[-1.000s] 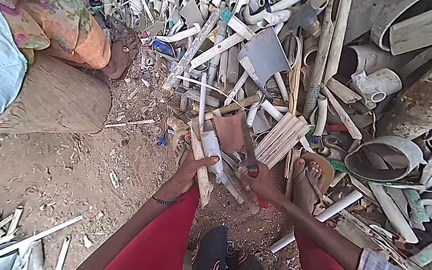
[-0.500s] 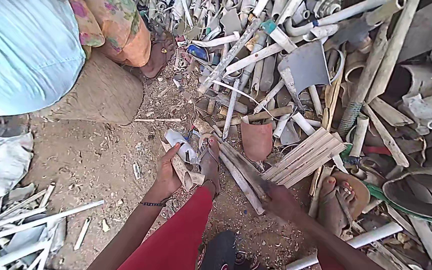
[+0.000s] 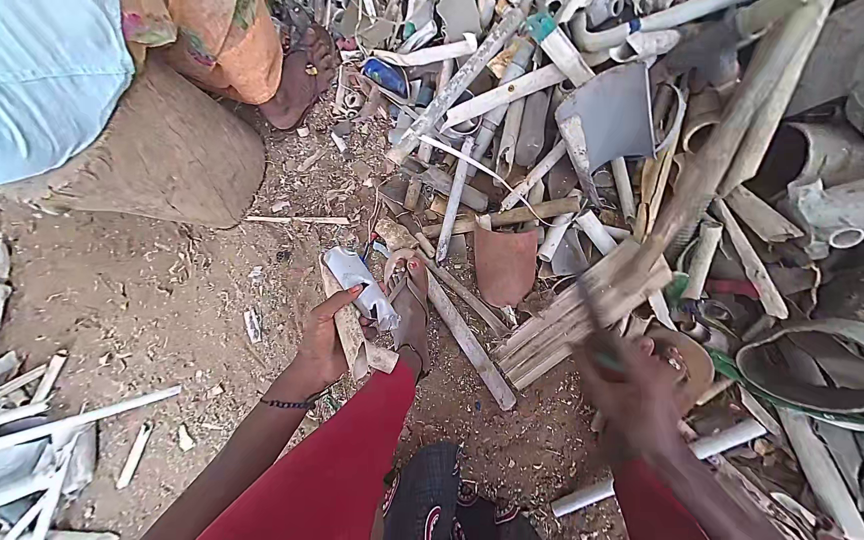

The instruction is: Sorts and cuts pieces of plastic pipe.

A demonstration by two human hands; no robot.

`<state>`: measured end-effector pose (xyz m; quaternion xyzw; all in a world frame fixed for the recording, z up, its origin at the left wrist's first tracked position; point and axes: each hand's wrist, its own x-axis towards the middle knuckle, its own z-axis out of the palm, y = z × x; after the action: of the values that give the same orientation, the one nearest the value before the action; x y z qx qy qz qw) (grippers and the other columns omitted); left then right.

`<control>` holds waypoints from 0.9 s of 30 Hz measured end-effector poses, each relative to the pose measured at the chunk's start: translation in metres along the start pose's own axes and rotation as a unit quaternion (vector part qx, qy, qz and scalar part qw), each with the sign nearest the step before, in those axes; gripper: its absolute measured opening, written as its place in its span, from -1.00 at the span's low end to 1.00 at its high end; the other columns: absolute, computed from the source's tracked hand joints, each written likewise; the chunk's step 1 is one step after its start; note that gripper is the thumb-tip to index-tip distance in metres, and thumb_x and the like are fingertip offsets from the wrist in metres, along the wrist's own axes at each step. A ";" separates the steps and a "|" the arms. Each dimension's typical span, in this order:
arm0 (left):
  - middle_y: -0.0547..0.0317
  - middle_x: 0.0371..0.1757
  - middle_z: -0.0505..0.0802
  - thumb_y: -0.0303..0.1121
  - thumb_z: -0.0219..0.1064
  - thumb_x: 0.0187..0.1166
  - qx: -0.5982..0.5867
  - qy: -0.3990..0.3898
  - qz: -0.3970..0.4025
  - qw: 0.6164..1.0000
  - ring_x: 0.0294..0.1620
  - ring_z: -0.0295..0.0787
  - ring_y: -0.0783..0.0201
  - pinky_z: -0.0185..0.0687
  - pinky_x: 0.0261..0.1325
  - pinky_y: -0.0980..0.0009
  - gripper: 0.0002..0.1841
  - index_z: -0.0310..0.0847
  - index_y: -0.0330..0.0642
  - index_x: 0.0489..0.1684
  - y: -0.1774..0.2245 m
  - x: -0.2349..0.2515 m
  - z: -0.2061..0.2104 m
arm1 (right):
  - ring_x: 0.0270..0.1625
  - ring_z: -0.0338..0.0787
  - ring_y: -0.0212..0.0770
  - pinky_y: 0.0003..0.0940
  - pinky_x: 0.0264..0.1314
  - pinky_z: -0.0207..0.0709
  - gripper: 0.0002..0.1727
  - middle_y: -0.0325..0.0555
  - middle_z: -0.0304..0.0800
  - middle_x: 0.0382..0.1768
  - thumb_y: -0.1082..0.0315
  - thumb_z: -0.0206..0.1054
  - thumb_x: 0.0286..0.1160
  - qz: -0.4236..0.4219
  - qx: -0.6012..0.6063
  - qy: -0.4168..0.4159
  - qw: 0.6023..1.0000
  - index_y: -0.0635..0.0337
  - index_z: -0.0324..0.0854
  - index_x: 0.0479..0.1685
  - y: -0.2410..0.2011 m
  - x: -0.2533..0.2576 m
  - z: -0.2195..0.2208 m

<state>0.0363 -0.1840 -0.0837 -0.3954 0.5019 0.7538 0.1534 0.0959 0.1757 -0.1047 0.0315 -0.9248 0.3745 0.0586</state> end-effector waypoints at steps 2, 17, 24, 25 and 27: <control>0.19 -0.40 0.80 -0.22 -0.19 0.81 0.007 -0.008 0.004 1.000 -0.63 0.66 0.46 0.62 -0.63 0.55 -0.61 0.62 -0.13 -0.04 -0.001 -0.001 -0.001 | -0.28 0.93 0.09 0.09 -0.22 0.78 -0.80 0.11 0.90 -0.28 0.44 0.33 0.46 -0.040 0.053 -0.246 0.967 0.29 0.82 -0.08 0.005 -0.013 0.036; 0.21 -0.38 0.78 0.02 -0.32 0.86 -0.060 -0.013 0.044 0.997 -0.60 0.69 0.43 0.66 -0.57 0.53 -0.46 0.60 -0.05 0.00 0.016 0.011 -0.051 | 0.14 0.72 0.51 0.42 0.10 0.52 -0.41 0.46 0.65 0.23 0.39 0.11 0.75 -0.037 -0.109 -0.634 0.765 -0.24 0.32 0.75 0.014 0.003 0.059; 0.21 -0.45 0.76 -0.01 -0.32 0.87 -0.036 0.023 0.037 0.998 -0.66 0.65 0.43 0.64 -0.61 0.52 -0.47 0.60 -0.08 -0.02 0.021 0.011 -0.034 | -0.50 0.72 -0.01 -0.21 -0.55 0.54 -0.62 0.04 0.71 -0.37 0.32 0.24 0.54 -0.273 -0.091 -0.133 0.948 -0.27 0.81 0.22 0.026 0.013 -0.004; 0.21 -0.45 0.76 -0.01 -0.32 0.87 -0.033 0.030 0.039 0.998 -0.66 0.64 0.43 0.63 -0.62 0.52 -0.47 0.60 -0.08 -0.02 0.022 0.011 -0.032 | -0.48 0.68 -0.05 -0.24 -0.51 0.48 -0.65 0.01 0.69 -0.36 0.29 0.19 0.65 -0.279 -0.081 -0.104 0.951 -0.24 0.76 0.27 0.016 0.018 -0.022; 0.19 -0.41 0.77 -0.04 -0.30 0.88 -0.030 0.041 0.037 0.998 -0.66 0.63 0.43 0.61 -0.63 0.52 -0.50 0.60 -0.09 0.02 0.022 0.010 -0.030 | -0.46 0.62 -0.11 -0.28 -0.48 0.41 -0.71 -0.02 0.66 -0.35 0.22 0.20 0.73 -0.273 -0.068 -0.052 0.958 -0.15 0.69 0.29 -0.004 0.029 -0.064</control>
<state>0.0291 -0.2221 -0.0826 -0.4115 0.4993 0.7569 0.0925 0.0731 0.2173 -0.0525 0.2985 -0.9061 0.2778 0.1124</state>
